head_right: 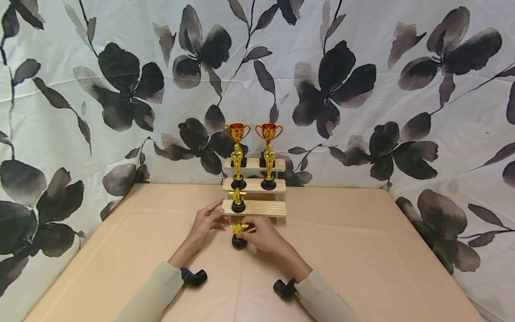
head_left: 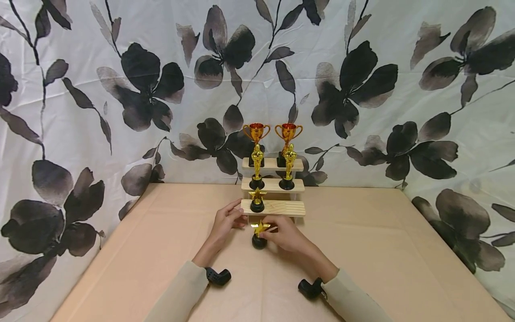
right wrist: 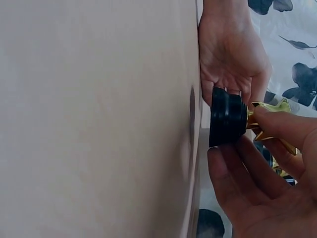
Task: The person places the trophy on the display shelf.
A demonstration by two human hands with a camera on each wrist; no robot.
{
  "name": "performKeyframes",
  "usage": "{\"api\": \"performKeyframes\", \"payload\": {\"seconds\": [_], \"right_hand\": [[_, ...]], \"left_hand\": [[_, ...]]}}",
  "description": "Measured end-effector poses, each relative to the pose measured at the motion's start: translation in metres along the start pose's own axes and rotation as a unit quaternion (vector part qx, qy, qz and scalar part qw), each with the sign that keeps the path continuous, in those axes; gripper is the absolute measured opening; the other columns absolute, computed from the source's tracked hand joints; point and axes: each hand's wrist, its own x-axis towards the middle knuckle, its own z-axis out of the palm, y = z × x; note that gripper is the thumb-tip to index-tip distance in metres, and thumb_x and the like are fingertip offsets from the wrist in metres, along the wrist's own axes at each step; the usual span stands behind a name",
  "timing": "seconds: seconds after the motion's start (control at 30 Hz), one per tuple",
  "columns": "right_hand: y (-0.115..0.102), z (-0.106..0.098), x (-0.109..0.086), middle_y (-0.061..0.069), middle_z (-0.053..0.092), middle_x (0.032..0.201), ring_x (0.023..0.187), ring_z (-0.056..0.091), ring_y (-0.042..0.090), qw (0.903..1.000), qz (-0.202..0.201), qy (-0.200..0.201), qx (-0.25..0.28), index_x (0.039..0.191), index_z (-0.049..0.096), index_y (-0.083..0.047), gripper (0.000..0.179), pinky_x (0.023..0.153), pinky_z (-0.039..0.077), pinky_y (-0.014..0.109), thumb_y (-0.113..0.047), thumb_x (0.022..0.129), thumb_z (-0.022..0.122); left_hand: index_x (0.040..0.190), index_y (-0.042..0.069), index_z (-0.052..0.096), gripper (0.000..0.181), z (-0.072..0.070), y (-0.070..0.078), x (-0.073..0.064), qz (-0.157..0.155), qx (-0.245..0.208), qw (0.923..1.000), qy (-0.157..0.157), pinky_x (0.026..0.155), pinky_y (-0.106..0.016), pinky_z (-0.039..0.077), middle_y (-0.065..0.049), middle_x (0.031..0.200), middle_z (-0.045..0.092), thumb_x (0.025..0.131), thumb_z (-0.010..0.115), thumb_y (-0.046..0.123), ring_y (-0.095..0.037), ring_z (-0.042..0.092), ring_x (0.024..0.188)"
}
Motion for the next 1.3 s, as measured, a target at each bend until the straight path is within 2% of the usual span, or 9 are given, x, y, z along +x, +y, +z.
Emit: {"api": "performKeyframes", "payload": {"seconds": [0.2,0.57,0.7,0.97,1.17,1.3], "right_hand": [[0.0,-0.005,0.001,0.006,0.073,0.103,0.096,0.068,0.016,0.9998,0.019,-0.001,0.006,0.103,0.074,-0.008,0.01,0.087,0.062,0.034,-0.011,0.093,0.075],[-0.002,-0.02,0.002,0.004,0.072,0.1,0.089,0.065,0.013,0.9996,0.022,0.01,-0.016,0.102,0.074,-0.01,0.01,0.082,0.059,0.03,-0.011,0.092,0.076],[0.0,-0.032,0.001,0.004,0.072,0.099,0.09,0.068,0.013,0.9996,0.019,0.018,-0.012,0.101,0.073,-0.009,0.009,0.084,0.061,0.03,-0.01,0.093,0.075],[0.002,-0.06,-0.002,0.011,0.072,0.101,0.094,0.07,0.02,0.9974,0.033,0.062,-0.01,0.106,0.073,-0.002,0.015,0.088,0.064,0.04,-0.008,0.093,0.075],[0.008,-0.072,-0.004,0.016,0.073,0.105,0.1,0.073,0.029,0.9959,0.033,0.083,-0.014,0.11,0.072,0.002,0.019,0.089,0.065,0.042,-0.007,0.093,0.075],[0.012,-0.076,-0.004,0.017,0.073,0.105,0.099,0.073,0.027,0.995,0.032,0.093,-0.018,0.11,0.073,0.002,0.021,0.088,0.065,0.039,-0.008,0.092,0.076]], "left_hand": [[0.152,0.002,0.048,0.051,0.0,-0.001,0.0,-0.004,-0.006,1.0,0.001,0.064,-0.026,0.064,-0.003,0.085,0.073,0.102,0.059,0.007,-0.013,0.072,0.075],[0.154,-0.001,0.045,0.054,0.0,-0.001,0.0,0.0,-0.008,1.0,-0.001,0.065,-0.028,0.065,-0.012,0.091,0.074,0.102,0.059,0.007,-0.014,0.073,0.076],[0.153,-0.003,0.044,0.054,0.0,-0.001,-0.001,0.005,-0.01,0.9999,-0.003,0.064,-0.027,0.064,-0.011,0.09,0.074,0.102,0.06,0.006,-0.013,0.073,0.074],[0.153,-0.002,0.045,0.054,0.0,-0.001,0.001,0.003,-0.009,0.9999,-0.004,0.065,-0.028,0.065,-0.015,0.091,0.075,0.102,0.06,0.007,-0.013,0.073,0.074],[0.153,0.002,0.047,0.052,0.0,-0.002,0.002,-0.003,-0.011,0.9999,-0.002,0.064,-0.028,0.065,-0.006,0.085,0.074,0.102,0.06,0.007,-0.014,0.074,0.074],[0.153,0.002,0.047,0.052,-0.001,-0.004,0.003,-0.002,-0.008,1.0,-0.003,0.063,-0.027,0.064,-0.002,0.082,0.074,0.103,0.06,0.008,-0.014,0.073,0.073]]}}
